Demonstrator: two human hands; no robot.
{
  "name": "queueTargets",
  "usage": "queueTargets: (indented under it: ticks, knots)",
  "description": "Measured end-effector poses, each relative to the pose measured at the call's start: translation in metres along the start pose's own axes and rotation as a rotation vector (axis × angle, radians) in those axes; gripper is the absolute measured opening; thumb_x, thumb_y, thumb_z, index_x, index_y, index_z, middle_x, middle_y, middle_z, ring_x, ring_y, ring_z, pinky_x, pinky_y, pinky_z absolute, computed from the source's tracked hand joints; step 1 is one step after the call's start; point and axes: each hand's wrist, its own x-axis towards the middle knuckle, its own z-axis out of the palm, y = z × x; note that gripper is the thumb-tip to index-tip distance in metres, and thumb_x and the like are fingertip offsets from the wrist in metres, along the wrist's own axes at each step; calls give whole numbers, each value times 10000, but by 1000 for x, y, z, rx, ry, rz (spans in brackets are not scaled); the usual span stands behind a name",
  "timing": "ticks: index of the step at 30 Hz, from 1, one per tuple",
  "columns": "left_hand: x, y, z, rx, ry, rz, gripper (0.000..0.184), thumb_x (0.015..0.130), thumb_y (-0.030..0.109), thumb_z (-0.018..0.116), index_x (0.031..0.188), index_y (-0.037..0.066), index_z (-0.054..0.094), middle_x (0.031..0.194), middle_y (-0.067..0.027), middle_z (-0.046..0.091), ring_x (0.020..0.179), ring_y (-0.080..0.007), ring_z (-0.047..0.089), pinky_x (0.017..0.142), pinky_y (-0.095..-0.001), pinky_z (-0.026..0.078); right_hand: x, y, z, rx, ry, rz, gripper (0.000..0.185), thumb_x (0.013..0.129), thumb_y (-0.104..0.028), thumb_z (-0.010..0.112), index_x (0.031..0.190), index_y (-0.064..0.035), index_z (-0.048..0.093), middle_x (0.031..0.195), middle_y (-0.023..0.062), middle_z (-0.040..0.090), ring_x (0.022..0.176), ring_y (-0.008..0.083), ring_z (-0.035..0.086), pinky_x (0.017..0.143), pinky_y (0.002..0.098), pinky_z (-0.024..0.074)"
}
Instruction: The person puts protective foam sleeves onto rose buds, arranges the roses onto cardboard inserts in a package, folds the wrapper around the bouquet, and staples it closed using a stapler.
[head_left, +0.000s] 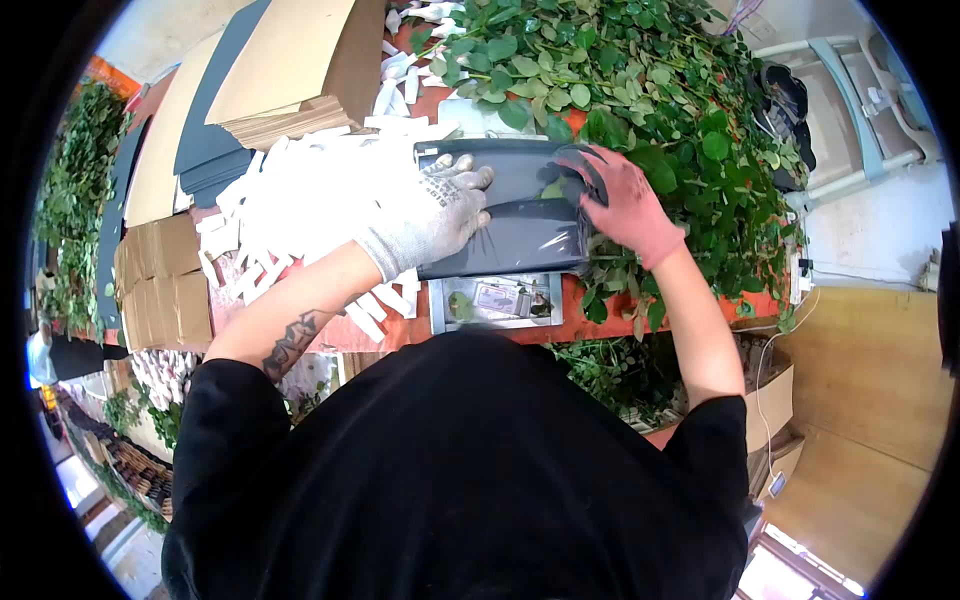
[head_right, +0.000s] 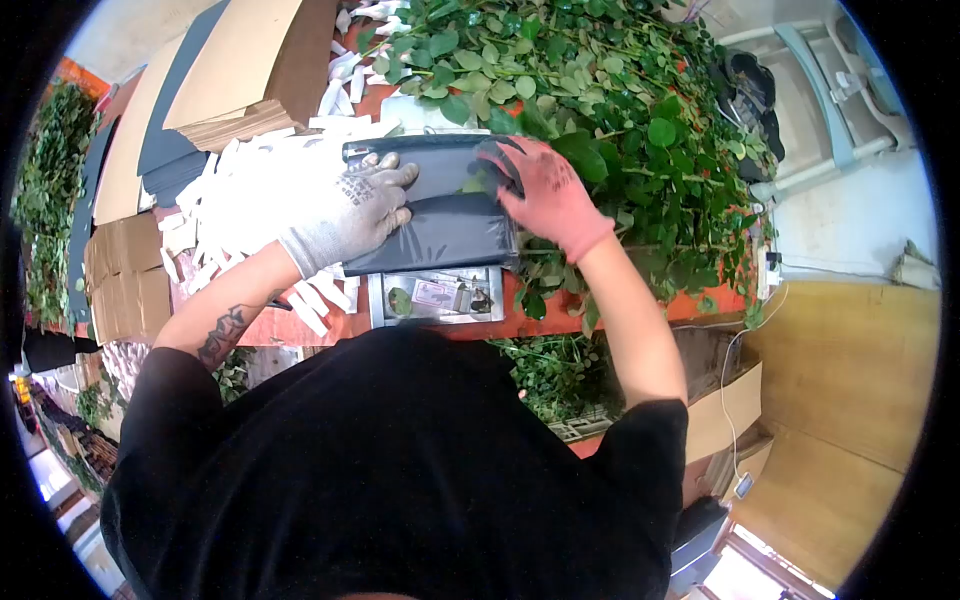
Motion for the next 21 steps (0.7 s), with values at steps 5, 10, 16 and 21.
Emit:
queueTargets:
  ticks: [5,10,16,21]
  knots:
    - [2,4,0,-8,-13,-81,300,899,221,529,1062,-23,590,1318,-181,474,1264,-372,400,1083,-435,299,40,17,11,69,-96,-68,237,785,-170,593,1006,-93,629,1000,116,637,983,284,588,873,384,461]
    - [1,4,2,-35,-20,-85,302,898,220,530,1070,-23,583,1256,-172,523,1191,-356,479,1038,-426,362,41,21,18,58,-250,-6,257,744,-167,605,977,-62,630,1005,145,618,974,304,583,861,385,457]
    - [10,17,-7,32,-73,-156,249,858,208,567,962,-13,616,1202,-151,551,1067,-336,561,950,-426,423,43,21,16,42,-312,-66,324,748,-175,591,1045,-48,603,1047,162,603,1013,311,568,895,389,444]
    - [11,22,-4,113,-41,-114,217,833,185,579,924,-7,623,1204,-138,539,1015,-325,570,893,-424,444,48,4,13,58,-355,-96,350,769,-205,572,1074,-33,571,1043,165,609,1024,320,565,911,395,434]
